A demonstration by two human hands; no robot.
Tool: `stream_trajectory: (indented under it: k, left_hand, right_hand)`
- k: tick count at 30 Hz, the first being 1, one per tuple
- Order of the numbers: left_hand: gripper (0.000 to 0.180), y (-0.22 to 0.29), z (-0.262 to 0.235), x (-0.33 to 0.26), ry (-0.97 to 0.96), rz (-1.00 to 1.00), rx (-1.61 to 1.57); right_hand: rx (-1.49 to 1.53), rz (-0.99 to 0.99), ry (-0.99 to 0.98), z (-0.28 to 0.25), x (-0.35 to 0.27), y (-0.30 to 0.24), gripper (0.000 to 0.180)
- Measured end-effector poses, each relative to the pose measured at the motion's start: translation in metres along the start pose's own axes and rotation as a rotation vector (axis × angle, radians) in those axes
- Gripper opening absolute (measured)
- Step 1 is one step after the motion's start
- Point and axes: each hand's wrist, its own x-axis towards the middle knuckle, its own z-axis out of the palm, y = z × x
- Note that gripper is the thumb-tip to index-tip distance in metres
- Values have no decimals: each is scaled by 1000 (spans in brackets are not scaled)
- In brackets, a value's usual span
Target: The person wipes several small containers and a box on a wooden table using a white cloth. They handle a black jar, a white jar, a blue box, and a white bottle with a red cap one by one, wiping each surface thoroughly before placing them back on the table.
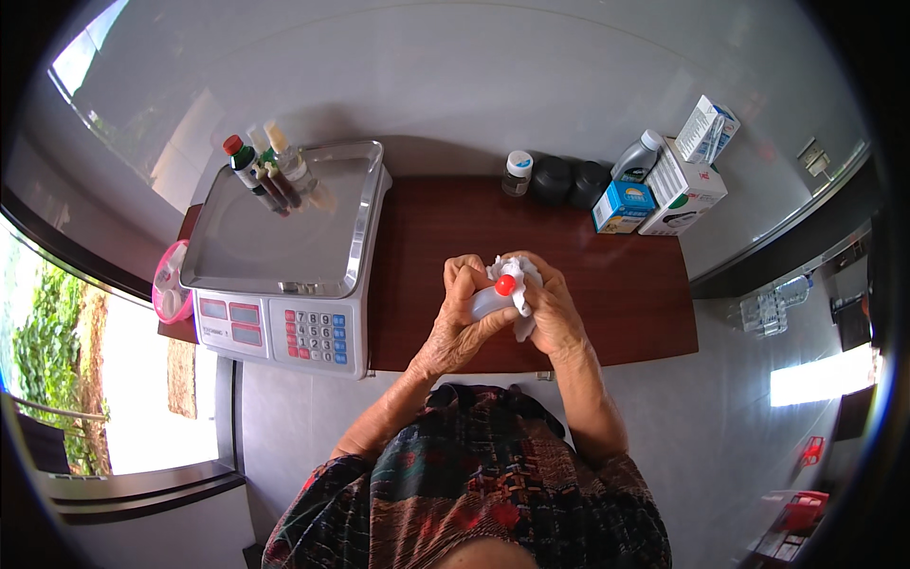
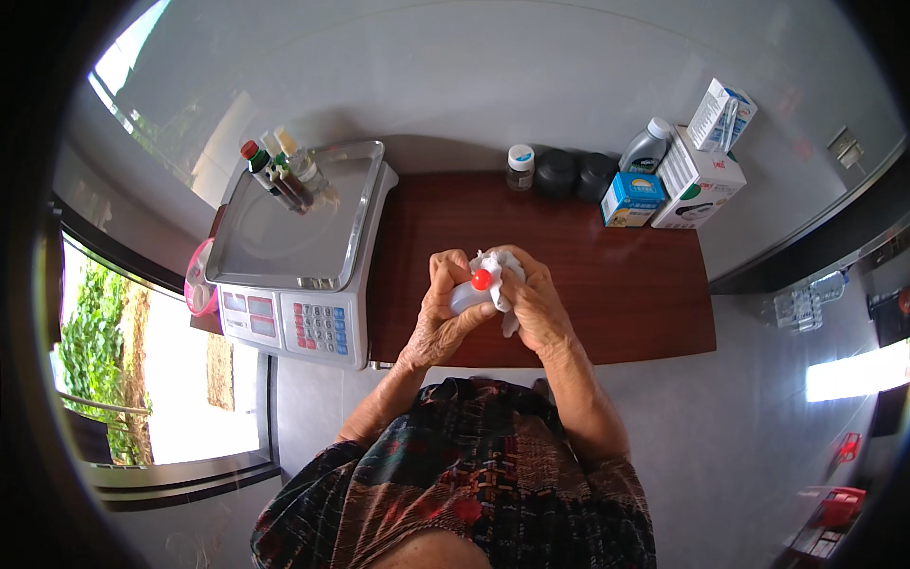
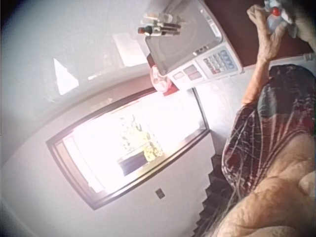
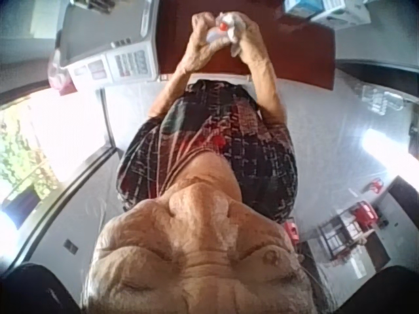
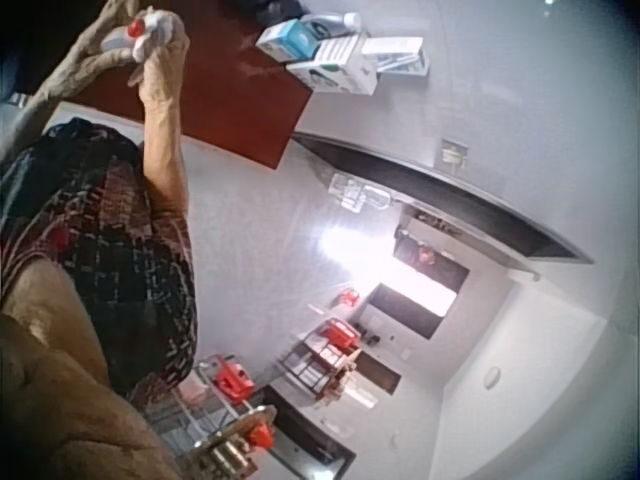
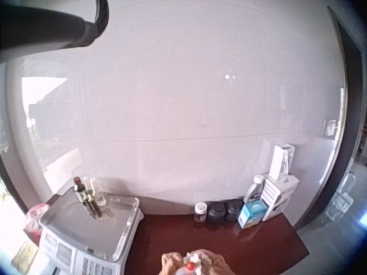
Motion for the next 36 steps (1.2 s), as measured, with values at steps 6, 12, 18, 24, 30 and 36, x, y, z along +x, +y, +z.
stream_trajectory:
  k: [6,12,18,24,30,36]
  left_hand:
    - [44,2,-6,6,68,-117,-135]
    - [43,1,3,6,201,-277,-296]
    - [38,1,7,8,216,-322,-321]
    - [34,3,1,9,140,-284,-486]
    - [37,5,4,6,158,-270,-311]
    - [36,4,-3,1,-12,-218,-504]
  right_hand:
    - [269,52,45,11,-28,35,28]
    - [13,-92,-15,15,-40,29,33]
    - [-310,-173,142,20,-40,20,24]
    - [152,-80,-31,12,-39,27,33]
    - [-82,-164,39,18,-40,23,30]
    - [125,-88,-115,-14,-38,31,24]
